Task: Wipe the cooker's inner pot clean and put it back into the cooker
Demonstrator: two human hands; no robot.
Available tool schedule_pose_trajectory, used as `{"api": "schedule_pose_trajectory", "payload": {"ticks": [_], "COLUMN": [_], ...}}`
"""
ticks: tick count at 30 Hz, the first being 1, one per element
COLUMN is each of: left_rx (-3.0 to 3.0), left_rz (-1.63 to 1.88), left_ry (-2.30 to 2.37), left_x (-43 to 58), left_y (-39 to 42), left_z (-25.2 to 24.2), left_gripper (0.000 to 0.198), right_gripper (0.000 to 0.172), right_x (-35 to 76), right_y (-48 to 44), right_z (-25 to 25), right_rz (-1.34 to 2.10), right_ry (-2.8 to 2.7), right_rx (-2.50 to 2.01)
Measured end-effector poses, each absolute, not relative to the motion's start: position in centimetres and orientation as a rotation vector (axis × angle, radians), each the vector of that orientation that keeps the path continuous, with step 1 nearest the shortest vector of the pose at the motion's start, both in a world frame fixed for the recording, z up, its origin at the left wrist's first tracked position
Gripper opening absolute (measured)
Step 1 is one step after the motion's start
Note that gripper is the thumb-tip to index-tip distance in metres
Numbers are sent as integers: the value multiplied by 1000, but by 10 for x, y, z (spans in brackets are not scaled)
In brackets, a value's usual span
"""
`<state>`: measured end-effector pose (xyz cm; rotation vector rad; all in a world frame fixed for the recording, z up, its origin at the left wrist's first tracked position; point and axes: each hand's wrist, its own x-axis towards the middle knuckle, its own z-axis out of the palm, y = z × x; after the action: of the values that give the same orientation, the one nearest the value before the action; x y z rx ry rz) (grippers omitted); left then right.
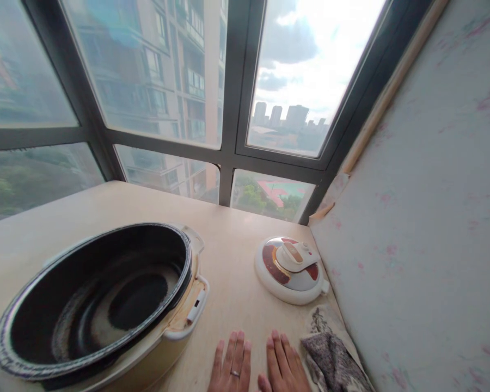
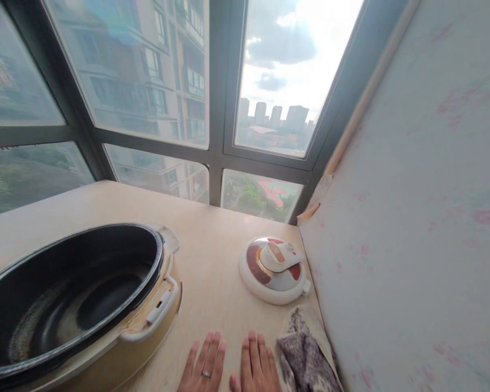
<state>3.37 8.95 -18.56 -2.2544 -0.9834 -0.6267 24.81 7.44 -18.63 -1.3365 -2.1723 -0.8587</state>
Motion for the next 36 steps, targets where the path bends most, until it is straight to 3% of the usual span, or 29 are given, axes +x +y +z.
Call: {"api": "schedule_pose_trajectory", "payload": {"ticks": [5, 12, 19, 25, 30, 36], "left_rx": [-2248, -2234, -2282, -2303, -2335, -2361], "left_rz": [-630, -668, -744, -742, -737, -742], "left_ry": [-1027, -1031, -1020, -1070, -1163, -1278], "left_x": [32, 33, 37, 39, 44, 48], "left_y": [91, 93, 92, 89, 78, 72], "left_z": [-198, -209, -187, -171, -160, -156], "left_gripper": [46, 48, 55, 52, 57, 60], "right_gripper": [83, 56, 67, 60, 54, 46], "right_x": [248, 251, 268, 244, 244, 266], "right_y": [75, 73, 70, 71, 70, 79], "right_z": [-201, -217, -213, -147, -77, -61], "right_rz": [-804, -753, -297, 215, 634, 1041], "right_ry": [-2153, -2235, -2426, -2371, -2201, -1841], "right_rx": [-1399, -1487, -1580, -1933, -1924, -1727]}}
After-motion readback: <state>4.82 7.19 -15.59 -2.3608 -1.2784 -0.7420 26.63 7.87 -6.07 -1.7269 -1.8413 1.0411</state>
